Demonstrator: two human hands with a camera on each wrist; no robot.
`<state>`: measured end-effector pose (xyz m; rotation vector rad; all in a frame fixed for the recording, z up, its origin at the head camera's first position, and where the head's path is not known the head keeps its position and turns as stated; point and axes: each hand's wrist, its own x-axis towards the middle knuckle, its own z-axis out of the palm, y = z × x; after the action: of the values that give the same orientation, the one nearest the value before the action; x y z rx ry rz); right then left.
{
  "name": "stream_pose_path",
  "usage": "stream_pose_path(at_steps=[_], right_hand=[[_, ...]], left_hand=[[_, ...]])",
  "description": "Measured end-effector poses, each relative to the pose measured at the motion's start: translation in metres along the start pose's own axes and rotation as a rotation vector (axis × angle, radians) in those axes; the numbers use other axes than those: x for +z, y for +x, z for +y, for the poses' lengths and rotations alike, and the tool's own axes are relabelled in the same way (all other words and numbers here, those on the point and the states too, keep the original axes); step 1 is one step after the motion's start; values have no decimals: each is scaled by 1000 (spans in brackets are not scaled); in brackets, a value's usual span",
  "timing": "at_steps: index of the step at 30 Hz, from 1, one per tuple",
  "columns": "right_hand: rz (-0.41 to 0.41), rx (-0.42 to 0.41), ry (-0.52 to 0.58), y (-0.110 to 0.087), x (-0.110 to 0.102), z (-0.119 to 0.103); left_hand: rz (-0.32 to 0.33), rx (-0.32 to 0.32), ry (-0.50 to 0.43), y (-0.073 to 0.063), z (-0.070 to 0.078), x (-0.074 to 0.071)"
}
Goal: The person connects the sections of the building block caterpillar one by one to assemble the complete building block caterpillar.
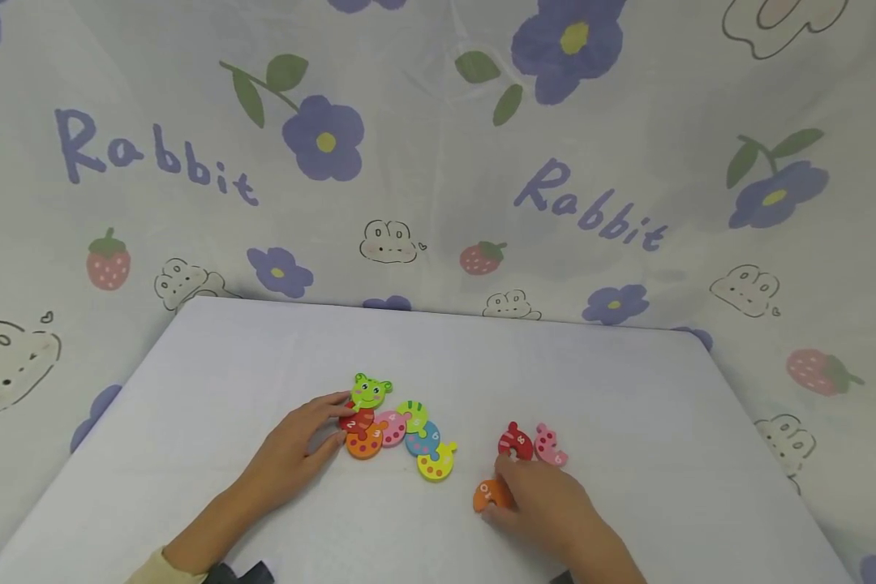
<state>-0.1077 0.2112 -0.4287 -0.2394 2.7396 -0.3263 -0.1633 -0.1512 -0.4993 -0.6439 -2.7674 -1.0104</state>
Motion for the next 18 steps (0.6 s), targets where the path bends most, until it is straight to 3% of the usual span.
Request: stream_pose_path(at_steps=[6, 18], right_hand=[[47, 33, -121, -1, 2, -6], [59, 84, -9, -3, -2, 1]], left_hand=[[14, 5, -2, 0, 1, -1], [-11, -25, 0, 0, 4, -2]])
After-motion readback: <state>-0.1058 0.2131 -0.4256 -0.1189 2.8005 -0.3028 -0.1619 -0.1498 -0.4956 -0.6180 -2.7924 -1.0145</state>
